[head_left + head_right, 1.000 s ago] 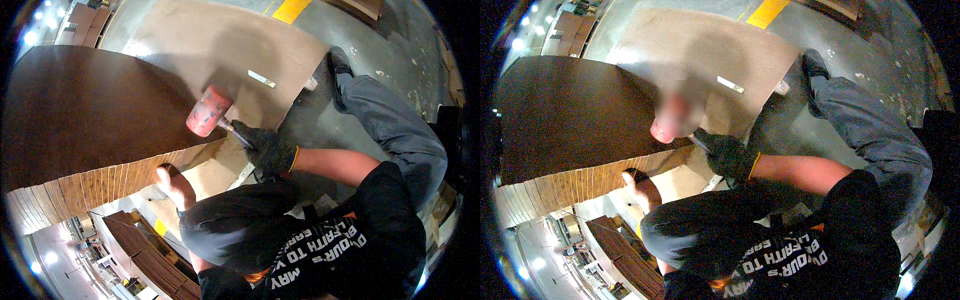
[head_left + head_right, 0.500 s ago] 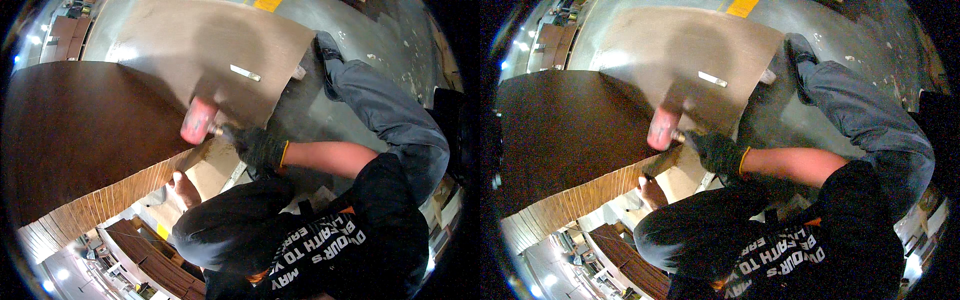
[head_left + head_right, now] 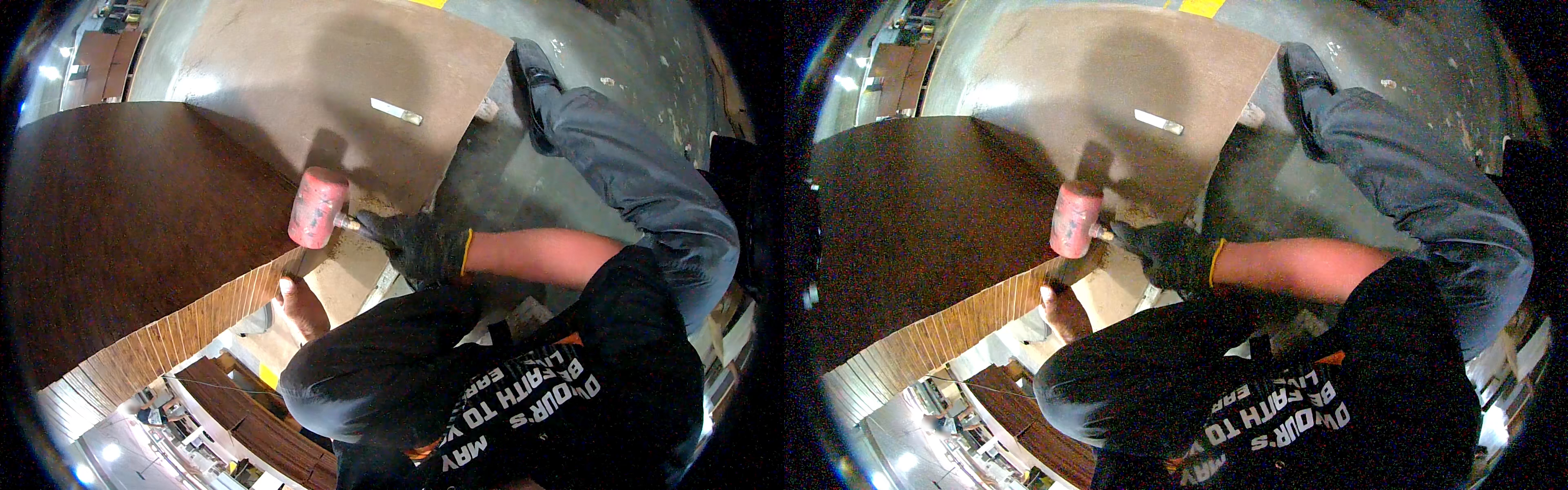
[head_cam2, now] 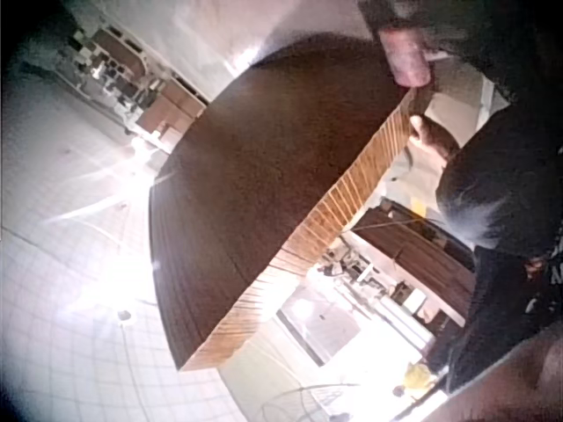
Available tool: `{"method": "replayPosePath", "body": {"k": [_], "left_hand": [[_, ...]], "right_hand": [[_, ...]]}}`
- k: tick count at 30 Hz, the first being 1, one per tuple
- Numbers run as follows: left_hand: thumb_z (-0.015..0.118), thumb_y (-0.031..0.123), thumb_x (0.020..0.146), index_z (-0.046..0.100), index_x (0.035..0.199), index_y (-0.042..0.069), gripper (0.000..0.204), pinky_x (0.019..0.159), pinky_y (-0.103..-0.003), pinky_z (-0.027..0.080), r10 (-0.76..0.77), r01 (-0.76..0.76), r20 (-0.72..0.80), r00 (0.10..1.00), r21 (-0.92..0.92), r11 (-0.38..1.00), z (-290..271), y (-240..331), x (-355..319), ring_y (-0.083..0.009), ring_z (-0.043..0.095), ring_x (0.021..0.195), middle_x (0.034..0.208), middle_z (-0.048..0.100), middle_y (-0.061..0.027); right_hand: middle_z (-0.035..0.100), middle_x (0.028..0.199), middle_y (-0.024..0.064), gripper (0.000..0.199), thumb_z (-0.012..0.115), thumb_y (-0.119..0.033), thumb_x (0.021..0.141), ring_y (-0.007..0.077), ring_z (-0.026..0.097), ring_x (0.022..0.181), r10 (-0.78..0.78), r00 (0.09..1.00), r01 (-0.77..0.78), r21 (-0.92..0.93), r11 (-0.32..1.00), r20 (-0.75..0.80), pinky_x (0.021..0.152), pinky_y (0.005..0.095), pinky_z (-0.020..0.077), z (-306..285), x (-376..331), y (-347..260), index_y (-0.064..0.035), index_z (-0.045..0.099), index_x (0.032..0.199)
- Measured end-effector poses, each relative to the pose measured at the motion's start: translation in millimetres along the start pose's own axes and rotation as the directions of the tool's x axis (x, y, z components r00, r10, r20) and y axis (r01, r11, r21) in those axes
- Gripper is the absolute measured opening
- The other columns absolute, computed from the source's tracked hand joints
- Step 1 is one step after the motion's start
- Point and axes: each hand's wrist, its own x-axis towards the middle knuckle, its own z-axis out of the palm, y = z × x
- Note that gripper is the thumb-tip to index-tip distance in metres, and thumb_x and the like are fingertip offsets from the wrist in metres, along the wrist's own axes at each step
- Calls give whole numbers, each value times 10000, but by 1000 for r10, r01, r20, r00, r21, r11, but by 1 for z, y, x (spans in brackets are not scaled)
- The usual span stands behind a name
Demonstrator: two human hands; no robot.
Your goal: The person uses a red rubber mallet to repeatedly strike the edge of a long, curved wooden plank. The plank is held in place by the person's left hand while the right hand delivers the blows.
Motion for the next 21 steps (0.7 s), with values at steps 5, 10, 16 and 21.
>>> {"method": "replayPosePath", "body": {"k": [5, 10, 16, 21], "left_hand": [[716, 322, 789, 456, 1184, 11, 567, 994, -373, 317, -22, 22, 33, 999, -13, 1000, -16, -8, 0, -188, 458, 1082, 1144, 511, -76], [705, 328, 801, 454, 1191, -15, 577, 1003, -385, 321, 1, 0, -20, 1000, 5, 1000, -33, -22, 6, -209, 466, 1085, 1168, 502, -99], [517, 376, 920, 476, 1241, 0, 496, 1004, -458, 376, -8, 10, -30, 1000, 84, 996, -33, -19, 3, -303, 492, 1153, 1218, 530, -158], [644, 286, 847, 449, 1190, -33, 507, 992, -376, 348, 33, -28, -106, 994, 46, 999, -25, -17, 0, -205, 476, 1081, 1167, 511, -122]], "right_hand": [[598, 846, 216, 726, 561, -23, 731, 382, 601, 738, -21, 957, 10, -40, 999, -288, 639, 453, 483, -6, 7, 0, -68, 304, 1408], [598, 868, 235, 707, 560, -25, 736, 395, 598, 750, 21, 1000, -22, 56, 998, 20, 645, 464, 477, -8, -5, -13, -59, 319, 1400], [600, 880, 240, 669, 547, -51, 753, 400, 597, 760, 109, 992, -107, 39, 993, -60, 662, 476, 469, -12, 2, -8, -75, 342, 1389], [593, 794, 197, 637, 549, -56, 738, 363, 592, 692, 124, 992, -126, 54, 991, 27, 599, 465, 467, -6, -3, -9, -102, 373, 1348]]}}
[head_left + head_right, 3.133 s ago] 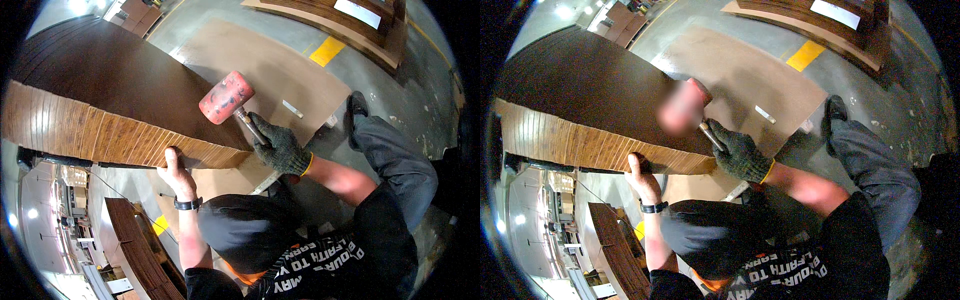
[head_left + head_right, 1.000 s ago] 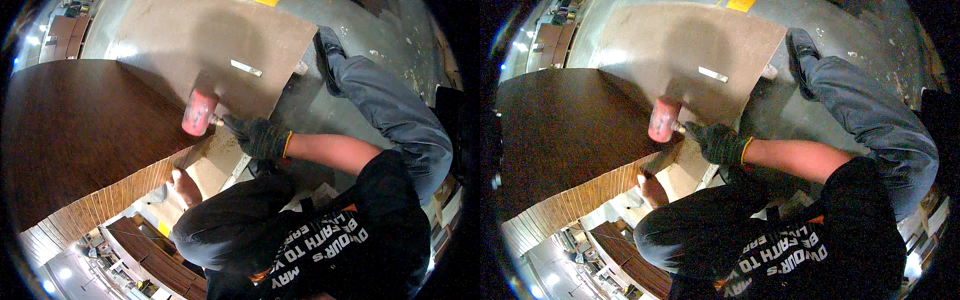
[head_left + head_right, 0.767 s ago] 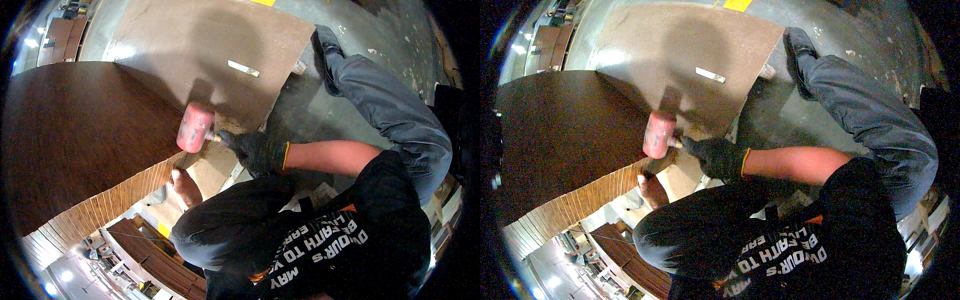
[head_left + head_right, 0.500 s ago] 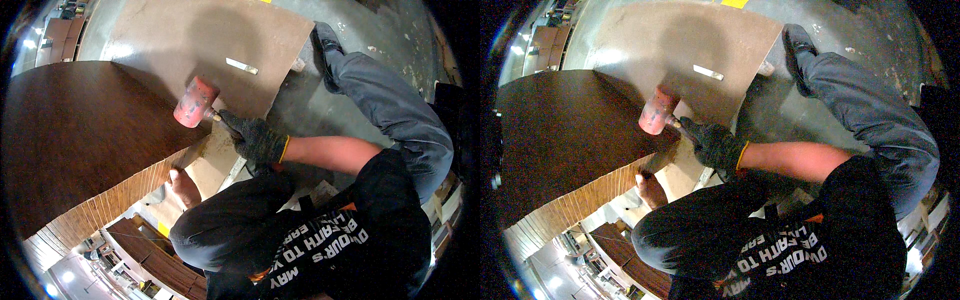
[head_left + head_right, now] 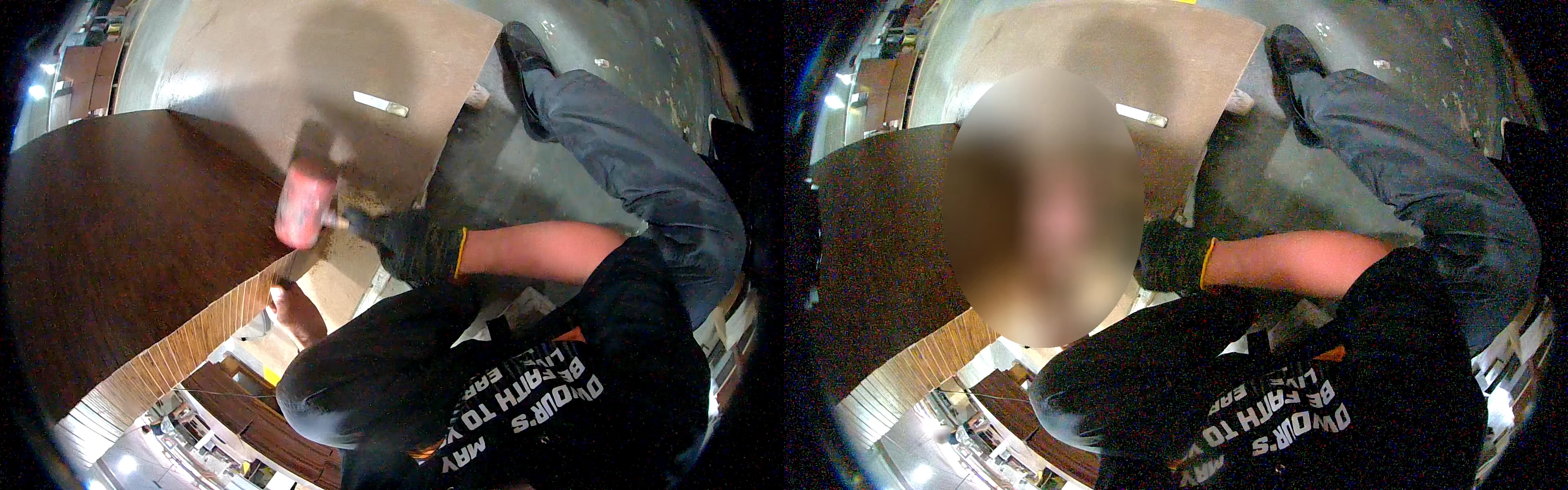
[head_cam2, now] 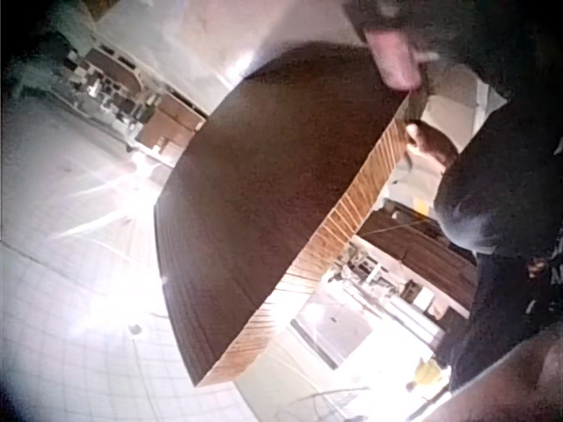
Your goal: The person uses a red rubber mallet to repeatedly strike the edge of a long, curved wooden plank. The plank is held in place by the person's left hand while the right hand delivers the blows.
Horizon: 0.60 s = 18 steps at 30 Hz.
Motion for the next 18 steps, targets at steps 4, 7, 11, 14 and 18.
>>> {"method": "replayPosePath", "body": {"k": [4, 7, 11, 14, 18], "left_hand": [[492, 247, 937, 551, 1125, -7, 322, 989, -393, 391, -53, 54, -19, 998, 95, 994, 0, 4, 3, -226, 535, 1058, 1118, 584, -102], [570, 270, 893, 479, 1132, -57, 415, 950, -351, 375, -17, 16, 32, 999, 25, 1000, 1, 5, 1, -195, 489, 1004, 1084, 529, -110], [547, 276, 910, 544, 1061, -42, 352, 999, -404, 360, -55, 55, 13, 998, -32, 998, 7, 6, 0, -254, 511, 1057, 1109, 565, -141], [581, 303, 890, 510, 1115, -48, 422, 1011, -395, 341, -67, 69, 44, 997, -51, 996, 9, 10, 1, -246, 494, 1077, 1138, 543, -145], [586, 339, 887, 499, 1139, -47, 469, 1031, -404, 322, -60, 62, 57, 997, -30, 998, 5, 12, -2, -261, 479, 1111, 1171, 534, -151]], "right_hand": [[607, 764, 164, 382, 570, -82, 680, 353, 603, 680, -55, 998, 51, -87, 995, -37, 591, 466, 484, 3, 0, 13, -69, 566, 1063], [602, 855, 217, 616, 552, -58, 719, 384, 601, 735, -153, 987, 142, -185, 973, -51, 629, 465, 483, 5, 7, 22, -90, 371, 1307], [591, 917, 266, 719, 554, -54, 734, 402, 597, 786, -9, 999, 3, -159, 987, -39, 676, 472, 484, 9, 3, 19, -51, 301, 1406], [591, 915, 264, 708, 559, -63, 733, 410, 588, 803, 83, 982, -65, -110, 992, 169, 694, 490, 475, 7, 1, 16, -48, 315, 1398], [591, 933, 251, 713, 556, -63, 731, 410, 579, 786, 55, 998, -59, -111, 992, -41, 693, 493, 471, 6, 8, 15, -64, 317, 1402]]}}
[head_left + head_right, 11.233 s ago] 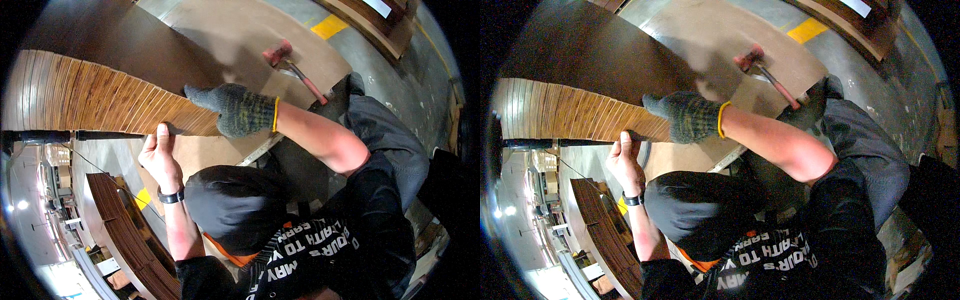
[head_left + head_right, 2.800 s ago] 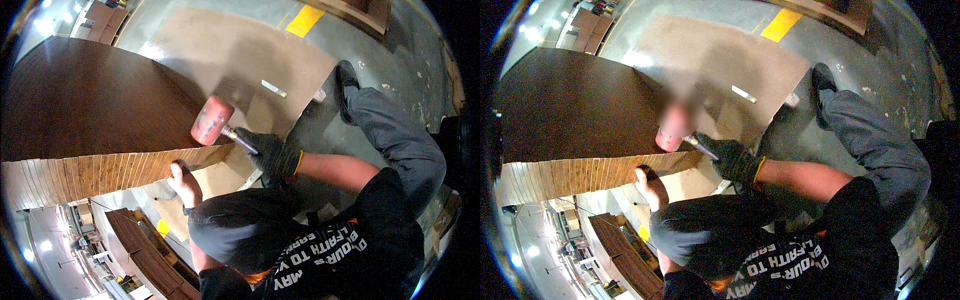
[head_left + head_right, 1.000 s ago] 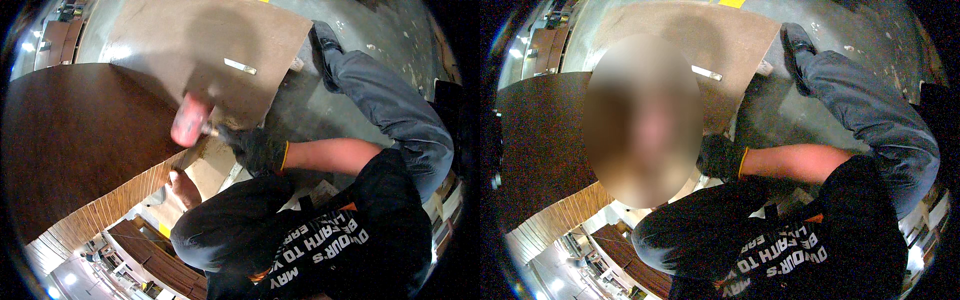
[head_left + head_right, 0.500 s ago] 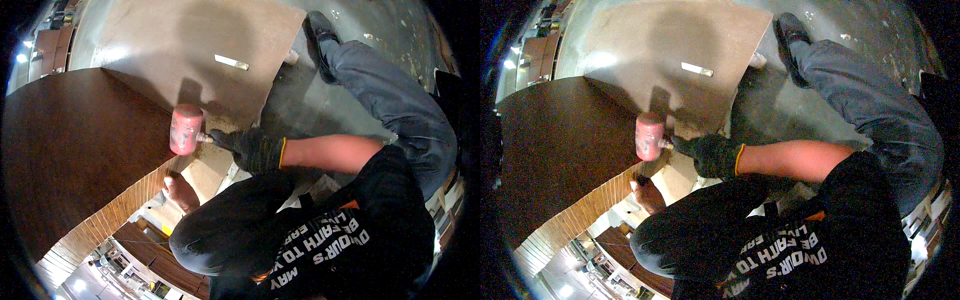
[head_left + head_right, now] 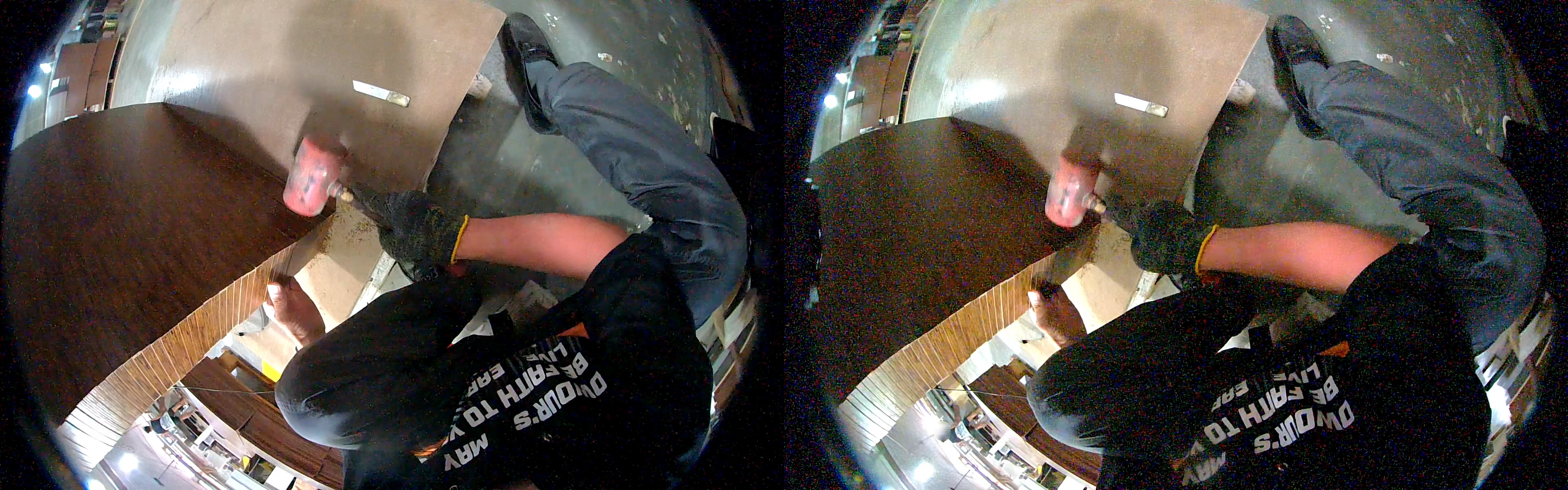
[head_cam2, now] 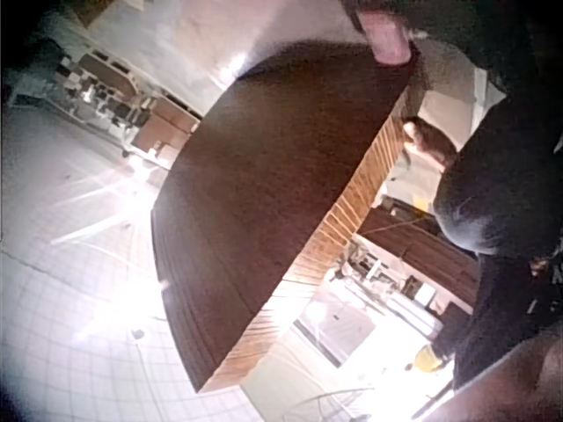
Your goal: The person uses a red rubber mallet to repeatedly strike the edge of a long, curved wooden plank. The plank is held in place by the person's left hand while the right hand delivers the blows.
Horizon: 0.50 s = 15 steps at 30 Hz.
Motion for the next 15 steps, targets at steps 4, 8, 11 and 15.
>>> {"method": "replayPosePath", "body": {"k": [4, 8, 11, 15], "left_hand": [[578, 368, 883, 510, 1145, -50, 499, 1058, -426, 305, 13, -14, 87, 996, 16, 1000, -3, -4, 4, -286, 471, 1151, 1211, 531, -164], [607, 370, 855, 513, 1159, -46, 524, 1068, -437, 287, -93, 96, -32, 995, 103, 990, 0, 4, 3, -286, 457, 1170, 1235, 517, -164], [619, 372, 848, 507, 1169, -53, 544, 1070, -439, 286, -35, 36, -8, 999, 222, 974, 9, 10, -6, -294, 450, 1180, 1244, 509, -170], [590, 360, 881, 483, 1076, -10, 433, 938, -336, 333, 9, -7, -28, 1000, 94, 996, 23, 8, -8, -190, 431, 1001, 1058, 472, -84]], "right_hand": [[590, 936, 246, 703, 538, -49, 733, 409, 580, 803, 9, 1000, -9, 29, 1000, -3, 703, 491, 471, 6, -6, -2, -74, 322, 1402], [597, 945, 226, 706, 530, -39, 727, 401, 584, 823, -64, 997, 62, 47, 997, 35, 711, 487, 474, 11, -8, 6, -69, 323, 1402], [599, 984, 232, 726, 535, -16, 707, 403, 594, 845, -18, 999, 20, 36, 999, -41, 744, 471, 486, 13, 1, 19, -56, 320, 1399], [600, 989, 253, 724, 537, -52, 708, 418, 595, 841, -169, 938, 183, 18, 983, -302, 763, 467, 488, 18, 9, 25, -56, 320, 1399]]}}
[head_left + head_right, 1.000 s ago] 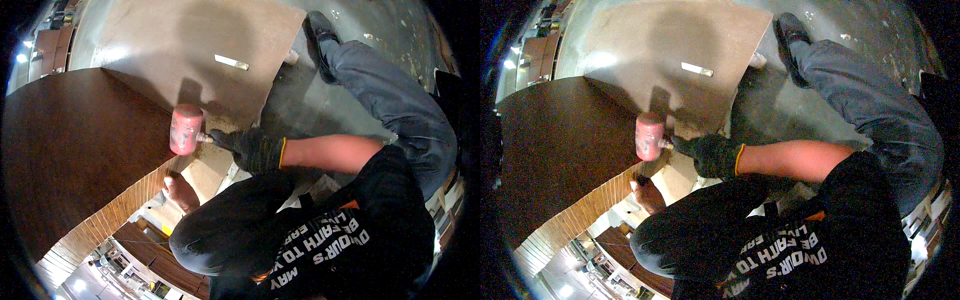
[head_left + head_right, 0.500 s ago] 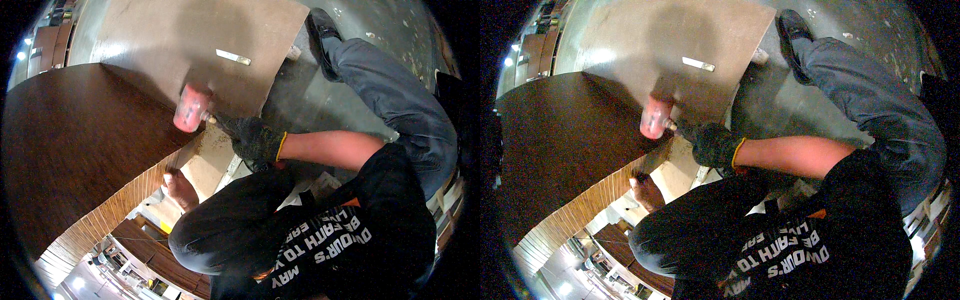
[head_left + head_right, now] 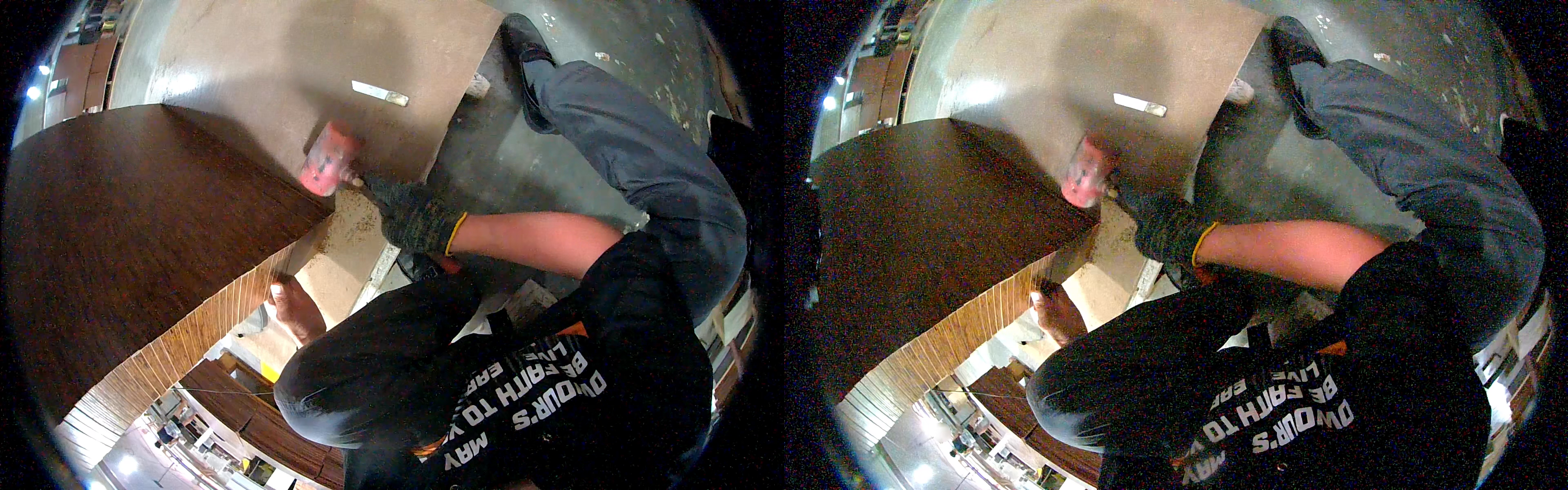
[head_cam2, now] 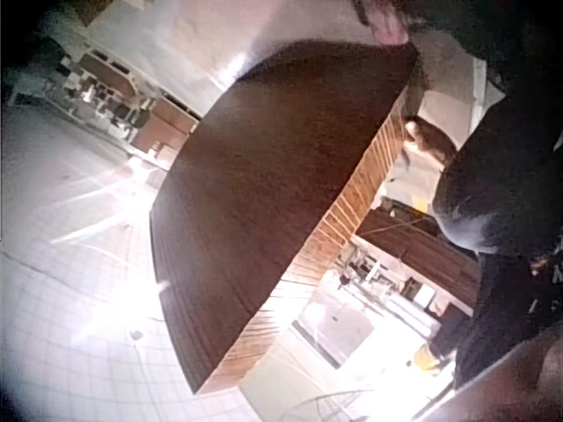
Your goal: The person uses a red rubber mallet to repeatedly strike the edge of a long, curved wooden plank. The plank is held in place by the person's left hand while the right hand delivers the blows.
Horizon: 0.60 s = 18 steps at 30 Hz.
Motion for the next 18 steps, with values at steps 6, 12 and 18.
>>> {"method": "replayPosePath", "body": {"k": [6, 12, 18], "left_hand": [[625, 351, 865, 460, 1043, 18, 413, 903, -308, 345, -21, 22, 39, 999, -14, 1000, -5, 0, 2, -143, 416, 934, 998, 445, -51], [670, 376, 818, 487, 1098, -34, 530, 997, -372, 320, -7, 8, 38, 999, -31, 999, -10, -6, 4, -229, 442, 1070, 1120, 494, -119], [662, 310, 825, 446, 1100, 10, 461, 913, -322, 340, -27, 33, 78, 997, -68, 997, -28, -14, 4, -159, 426, 947, 999, 459, -60]], "right_hand": [[587, 1011, 276, 734, 535, -89, 707, 415, 596, 832, 206, 895, -165, -137, 977, 397, 757, 474, 485, -6, -3, -2, -75, 315, 1407], [605, 960, 252, 712, 561, -97, 688, 391, 607, 809, -111, 993, 107, -82, 991, -42, 729, 492, 474, 3, 4, 3, -39, 367, 1370], [604, 1026, 220, 683, 550, -95, 713, 384, 613, 813, 209, 821, -95, -234, 967, 530, 728, 480, 488, -16, 5, -1, -30, 366, 1368]]}}
